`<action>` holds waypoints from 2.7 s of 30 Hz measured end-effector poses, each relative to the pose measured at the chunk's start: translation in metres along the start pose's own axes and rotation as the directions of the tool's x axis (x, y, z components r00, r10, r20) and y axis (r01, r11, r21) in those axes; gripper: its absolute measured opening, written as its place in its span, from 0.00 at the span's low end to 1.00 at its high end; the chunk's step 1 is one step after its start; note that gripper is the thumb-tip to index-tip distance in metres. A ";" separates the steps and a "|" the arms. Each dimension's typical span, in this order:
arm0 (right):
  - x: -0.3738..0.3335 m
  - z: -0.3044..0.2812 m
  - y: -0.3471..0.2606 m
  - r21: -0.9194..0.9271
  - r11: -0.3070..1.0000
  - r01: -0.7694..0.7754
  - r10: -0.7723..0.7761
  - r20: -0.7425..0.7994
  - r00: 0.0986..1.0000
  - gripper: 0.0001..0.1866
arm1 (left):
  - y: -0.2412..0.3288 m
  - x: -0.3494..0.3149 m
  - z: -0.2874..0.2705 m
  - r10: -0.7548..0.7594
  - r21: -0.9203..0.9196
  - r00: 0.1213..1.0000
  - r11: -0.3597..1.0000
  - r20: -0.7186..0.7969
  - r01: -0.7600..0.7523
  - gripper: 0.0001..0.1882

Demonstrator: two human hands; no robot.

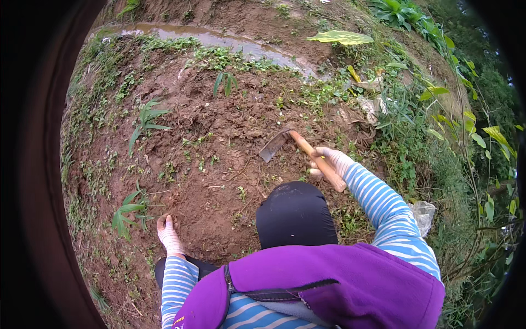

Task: The person plants small green seedlings in a garden bed using a hoe. They dig holes, place the seedlings, and cover the roots with soil, repeating the process for multiple plants.

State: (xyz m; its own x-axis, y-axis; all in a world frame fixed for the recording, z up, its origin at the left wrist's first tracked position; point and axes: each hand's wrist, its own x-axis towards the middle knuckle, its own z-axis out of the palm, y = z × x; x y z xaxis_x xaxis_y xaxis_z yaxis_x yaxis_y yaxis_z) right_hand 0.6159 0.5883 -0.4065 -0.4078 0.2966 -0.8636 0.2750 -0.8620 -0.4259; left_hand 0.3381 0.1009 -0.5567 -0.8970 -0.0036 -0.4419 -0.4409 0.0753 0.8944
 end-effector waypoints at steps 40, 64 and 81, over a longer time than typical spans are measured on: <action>0.244 -0.058 -0.176 -0.884 0.089 0.459 -0.759 0.239 0.606 0.17 | 0.107 -0.071 0.282 -0.149 0.087 0.913 0.988 0.381 0.125 0.08; 0.158 -0.180 -0.105 -0.986 0.121 0.113 -0.713 -0.007 0.701 0.15 | 0.105 -0.066 0.304 -0.165 0.071 0.853 0.986 0.495 0.150 0.08; 0.076 -0.036 -0.233 0.226 0.268 0.936 -0.963 0.085 0.256 0.14 | 0.088 -0.061 0.315 -0.176 -0.080 0.896 0.971 0.407 0.227 0.10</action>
State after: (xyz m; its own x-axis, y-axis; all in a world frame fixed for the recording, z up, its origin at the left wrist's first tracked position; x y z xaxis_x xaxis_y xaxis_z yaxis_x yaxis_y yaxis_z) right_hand 0.5524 0.8269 -0.3828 -0.4428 0.8712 0.2122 -0.5052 -0.0469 -0.8617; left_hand 0.3635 0.4218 -0.4729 -0.7141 0.3897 -0.5815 -0.6337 -0.0070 0.7735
